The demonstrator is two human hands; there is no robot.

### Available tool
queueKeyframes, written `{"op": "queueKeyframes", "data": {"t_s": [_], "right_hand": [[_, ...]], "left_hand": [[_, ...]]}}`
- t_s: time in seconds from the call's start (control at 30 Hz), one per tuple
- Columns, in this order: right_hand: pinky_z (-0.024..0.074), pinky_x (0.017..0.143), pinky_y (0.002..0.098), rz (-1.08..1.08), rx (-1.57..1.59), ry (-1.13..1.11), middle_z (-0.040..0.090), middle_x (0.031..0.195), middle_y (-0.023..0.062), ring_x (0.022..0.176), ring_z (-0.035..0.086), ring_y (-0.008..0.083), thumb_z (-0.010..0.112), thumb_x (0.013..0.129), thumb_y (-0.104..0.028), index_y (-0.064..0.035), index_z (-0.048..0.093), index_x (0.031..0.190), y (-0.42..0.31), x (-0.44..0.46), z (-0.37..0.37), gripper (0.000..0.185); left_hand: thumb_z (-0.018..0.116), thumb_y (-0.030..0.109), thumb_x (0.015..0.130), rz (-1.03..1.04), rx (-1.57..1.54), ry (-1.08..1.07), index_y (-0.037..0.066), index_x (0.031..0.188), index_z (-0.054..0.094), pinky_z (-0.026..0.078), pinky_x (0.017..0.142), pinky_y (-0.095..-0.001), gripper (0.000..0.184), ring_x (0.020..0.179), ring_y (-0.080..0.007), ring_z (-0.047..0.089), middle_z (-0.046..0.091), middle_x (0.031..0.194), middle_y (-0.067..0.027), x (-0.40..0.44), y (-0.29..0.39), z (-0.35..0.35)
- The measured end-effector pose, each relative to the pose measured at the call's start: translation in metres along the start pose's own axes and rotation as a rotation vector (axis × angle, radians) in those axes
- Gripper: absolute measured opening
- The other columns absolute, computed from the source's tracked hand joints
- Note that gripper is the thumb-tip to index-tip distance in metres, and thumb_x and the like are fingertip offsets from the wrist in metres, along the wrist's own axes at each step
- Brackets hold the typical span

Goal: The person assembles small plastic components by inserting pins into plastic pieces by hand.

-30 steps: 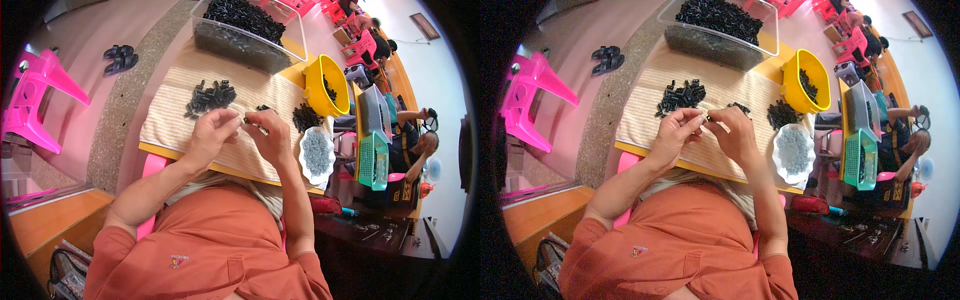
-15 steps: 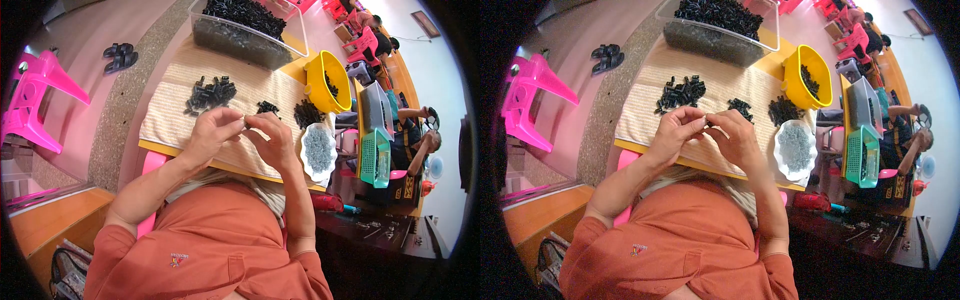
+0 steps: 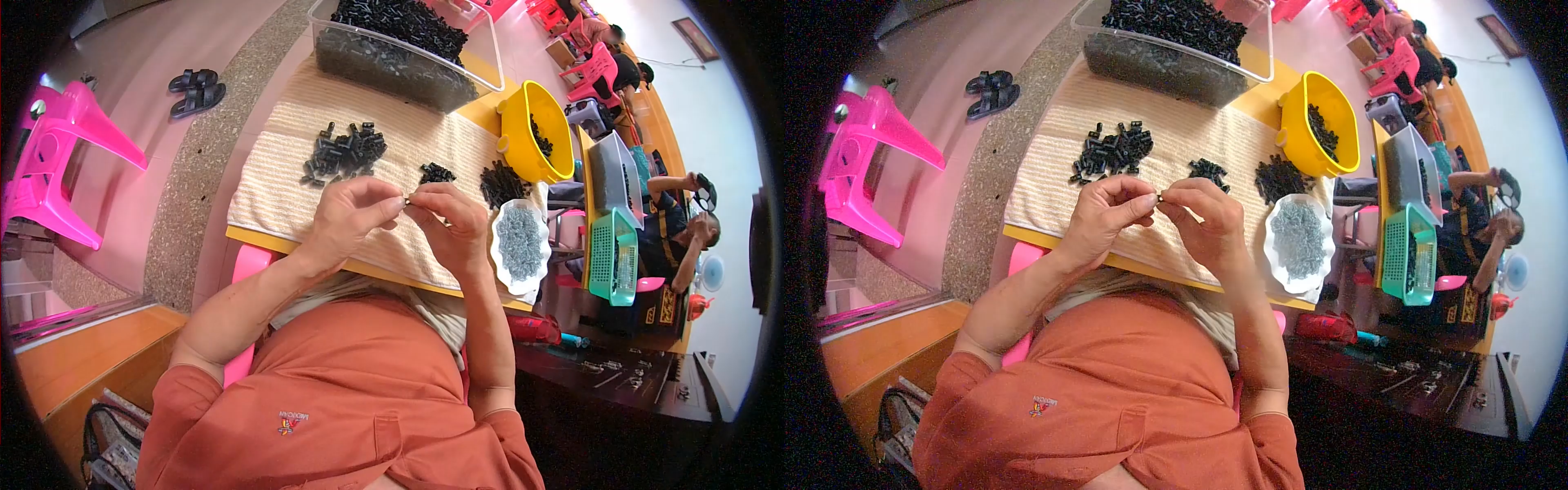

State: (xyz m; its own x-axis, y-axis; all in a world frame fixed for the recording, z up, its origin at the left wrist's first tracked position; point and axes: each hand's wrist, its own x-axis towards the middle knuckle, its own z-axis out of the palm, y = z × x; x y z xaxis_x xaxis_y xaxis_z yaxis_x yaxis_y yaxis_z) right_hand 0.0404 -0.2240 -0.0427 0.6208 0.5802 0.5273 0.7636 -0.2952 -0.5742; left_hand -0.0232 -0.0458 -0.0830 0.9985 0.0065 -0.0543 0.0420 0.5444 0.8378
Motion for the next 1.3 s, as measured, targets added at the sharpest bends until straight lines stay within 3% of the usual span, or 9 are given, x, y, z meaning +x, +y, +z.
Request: {"op": "queueKeyframes", "data": {"t_s": [0.1, 0.87, 1.3], "right_hand": [[0.0573, 0.069, 0.0303, 0.088, 0.08, 0.039, 0.07, 0.096, 0.011, 0.08, 0.071, 0.0215, 0.084, 0.074, 0.001, -0.0041, 0.071, 0.097, 0.001, -0.004, 0.002, 0.027], [0.0564, 0.07, 0.0345, 0.036, -0.022, 0.017, 0.069, 0.096, 0.0114, 0.083, 0.07, 0.0281, 0.078, 0.079, 0.001, -0.0053, 0.069, 0.101, -0.006, -0.008, 0.0, 0.024], [0.0562, 0.07, 0.0329, 0.131, 0.179, 0.142, 0.07, 0.097, 0.0157, 0.083, 0.07, 0.0266, 0.075, 0.083, 0.005, -0.0024, 0.068, 0.107, 0.003, -0.033, 0.018, 0.026]], "left_hand": [[0.074, 0.012, 0.092, 0.008, -0.004, 0.007, 0.002, 0.102, 0.07, 0.055, 0.073, -0.0245, 0.015, 0.078, -0.0097, 0.065, 0.069, 0.087, -0.0032, 0.0, 0.0, 0.0], [0.075, 0.012, 0.091, -0.023, 0.068, -0.057, 0.002, 0.099, 0.07, 0.056, 0.073, -0.0249, 0.014, 0.078, -0.0105, 0.065, 0.07, 0.088, -0.0039, 0.0, 0.005, -0.001], [0.074, 0.006, 0.09, -0.156, -0.125, -0.068, 0.003, 0.101, 0.067, 0.06, 0.075, -0.0272, 0.014, 0.081, -0.0119, 0.068, 0.069, 0.094, -0.0042, 0.001, 0.003, -0.002]]}}
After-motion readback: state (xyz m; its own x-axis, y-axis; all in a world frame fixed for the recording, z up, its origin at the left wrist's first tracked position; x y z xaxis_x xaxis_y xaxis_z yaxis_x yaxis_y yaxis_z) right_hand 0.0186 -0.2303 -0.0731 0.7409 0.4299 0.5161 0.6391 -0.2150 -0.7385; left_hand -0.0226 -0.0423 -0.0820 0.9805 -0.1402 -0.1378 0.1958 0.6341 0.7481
